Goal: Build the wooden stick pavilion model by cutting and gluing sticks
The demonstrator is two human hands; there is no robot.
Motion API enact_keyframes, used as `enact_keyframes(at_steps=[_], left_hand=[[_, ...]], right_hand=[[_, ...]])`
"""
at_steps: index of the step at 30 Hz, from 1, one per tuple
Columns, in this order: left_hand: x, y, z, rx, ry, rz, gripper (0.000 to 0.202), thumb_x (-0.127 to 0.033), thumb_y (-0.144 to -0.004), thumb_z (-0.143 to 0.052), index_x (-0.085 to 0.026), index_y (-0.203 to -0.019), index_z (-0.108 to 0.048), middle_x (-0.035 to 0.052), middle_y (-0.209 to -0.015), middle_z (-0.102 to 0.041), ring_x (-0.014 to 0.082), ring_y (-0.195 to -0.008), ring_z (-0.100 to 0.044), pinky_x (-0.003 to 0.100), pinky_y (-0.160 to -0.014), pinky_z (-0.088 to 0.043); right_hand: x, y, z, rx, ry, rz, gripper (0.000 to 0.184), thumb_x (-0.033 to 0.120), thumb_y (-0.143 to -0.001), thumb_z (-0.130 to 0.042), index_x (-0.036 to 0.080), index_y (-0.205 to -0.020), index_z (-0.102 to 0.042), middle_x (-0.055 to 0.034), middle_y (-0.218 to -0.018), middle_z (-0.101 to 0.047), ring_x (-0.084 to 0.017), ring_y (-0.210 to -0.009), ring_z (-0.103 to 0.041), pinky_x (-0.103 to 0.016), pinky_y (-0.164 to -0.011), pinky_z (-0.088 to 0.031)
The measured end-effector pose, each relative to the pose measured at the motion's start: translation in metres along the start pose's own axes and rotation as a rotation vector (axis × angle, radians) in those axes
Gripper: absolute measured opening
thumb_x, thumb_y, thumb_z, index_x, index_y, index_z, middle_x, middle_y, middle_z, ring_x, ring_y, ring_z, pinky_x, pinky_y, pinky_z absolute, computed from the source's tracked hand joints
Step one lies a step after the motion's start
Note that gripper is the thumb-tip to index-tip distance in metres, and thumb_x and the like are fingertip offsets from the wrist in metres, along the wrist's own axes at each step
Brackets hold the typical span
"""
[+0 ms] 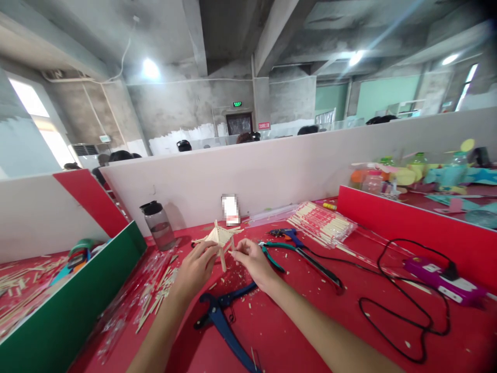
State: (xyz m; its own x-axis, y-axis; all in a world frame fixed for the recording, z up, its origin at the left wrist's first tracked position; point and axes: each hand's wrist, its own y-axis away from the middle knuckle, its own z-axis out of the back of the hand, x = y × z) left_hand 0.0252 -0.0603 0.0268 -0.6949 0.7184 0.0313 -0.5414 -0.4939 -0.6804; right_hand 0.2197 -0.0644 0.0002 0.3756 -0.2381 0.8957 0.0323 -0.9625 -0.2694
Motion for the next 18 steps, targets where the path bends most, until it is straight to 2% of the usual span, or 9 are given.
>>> enact_keyframes(at_steps=[5,8,10,12,14,18], left_hand=[[0.001,0.001,-0.005,-0.007,-0.061,0.039,0.033,-0.012,-0.093,-0.044,-0.022,-0.120,-0.059,0.0098,-0.120,-0.062,0.0230,-0.113,-0.059,0.037,-0.097,-0.050],[-0.008,-0.003,0.007,-0.035,-0.080,0.017,0.042,-0.009,-0.089,-0.044,-0.020,-0.128,-0.054,0.0123,-0.124,-0.060,0.0261,-0.117,-0.056,0.042,-0.101,-0.047],[-0.018,-0.007,0.018,-0.067,-0.042,0.017,0.038,-0.011,-0.090,-0.044,-0.019,-0.125,-0.055,0.0116,-0.116,-0.063,0.0250,-0.110,-0.058,0.041,-0.098,-0.046],[-0.028,-0.012,0.027,-0.006,0.054,0.006,0.029,-0.015,-0.093,-0.043,-0.020,-0.116,-0.058,0.0091,-0.103,-0.066,0.0212,-0.098,-0.062,0.034,-0.089,-0.049],[-0.037,-0.016,0.033,0.103,0.116,0.030,0.024,-0.019,-0.095,-0.042,-0.021,-0.112,-0.059,0.0069,-0.094,-0.067,0.0182,-0.085,-0.063,0.028,-0.078,-0.049],[-0.045,-0.018,0.035,0.298,0.199,0.086,0.022,-0.024,-0.096,-0.040,-0.021,-0.103,-0.061,0.0037,-0.081,-0.067,0.0158,-0.070,-0.062,0.024,-0.066,-0.044]], right_hand=[[0.004,-0.002,0.006,0.091,0.077,0.061,0.029,0.033,-0.071,-0.073,0.021,-0.074,-0.047,0.0042,-0.071,-0.055,-0.012,-0.062,-0.050,-0.025,-0.062,-0.040],[0.006,-0.003,0.010,0.137,0.143,0.113,0.029,0.033,-0.075,-0.072,0.021,-0.075,-0.045,0.0041,-0.072,-0.055,-0.012,-0.063,-0.049,-0.025,-0.063,-0.040],[0.009,-0.002,0.012,0.167,0.174,0.132,0.029,0.033,-0.077,-0.071,0.021,-0.076,-0.045,0.0041,-0.073,-0.055,-0.012,-0.063,-0.049,-0.024,-0.062,-0.040],[0.015,0.000,0.014,0.210,0.191,0.129,0.028,0.033,-0.078,-0.070,0.021,-0.077,-0.044,0.0037,-0.074,-0.056,-0.011,-0.062,-0.048,-0.024,-0.062,-0.040],[0.022,0.002,0.015,0.273,0.192,0.116,0.028,0.033,-0.079,-0.070,0.021,-0.078,-0.044,0.0028,-0.076,-0.058,-0.012,-0.064,-0.049,-0.024,-0.062,-0.040],[0.033,0.008,0.016,0.384,0.202,0.084,0.030,0.034,-0.076,-0.072,0.022,-0.078,-0.044,0.0016,-0.080,-0.060,-0.012,-0.066,-0.051,-0.024,-0.064,-0.041]])
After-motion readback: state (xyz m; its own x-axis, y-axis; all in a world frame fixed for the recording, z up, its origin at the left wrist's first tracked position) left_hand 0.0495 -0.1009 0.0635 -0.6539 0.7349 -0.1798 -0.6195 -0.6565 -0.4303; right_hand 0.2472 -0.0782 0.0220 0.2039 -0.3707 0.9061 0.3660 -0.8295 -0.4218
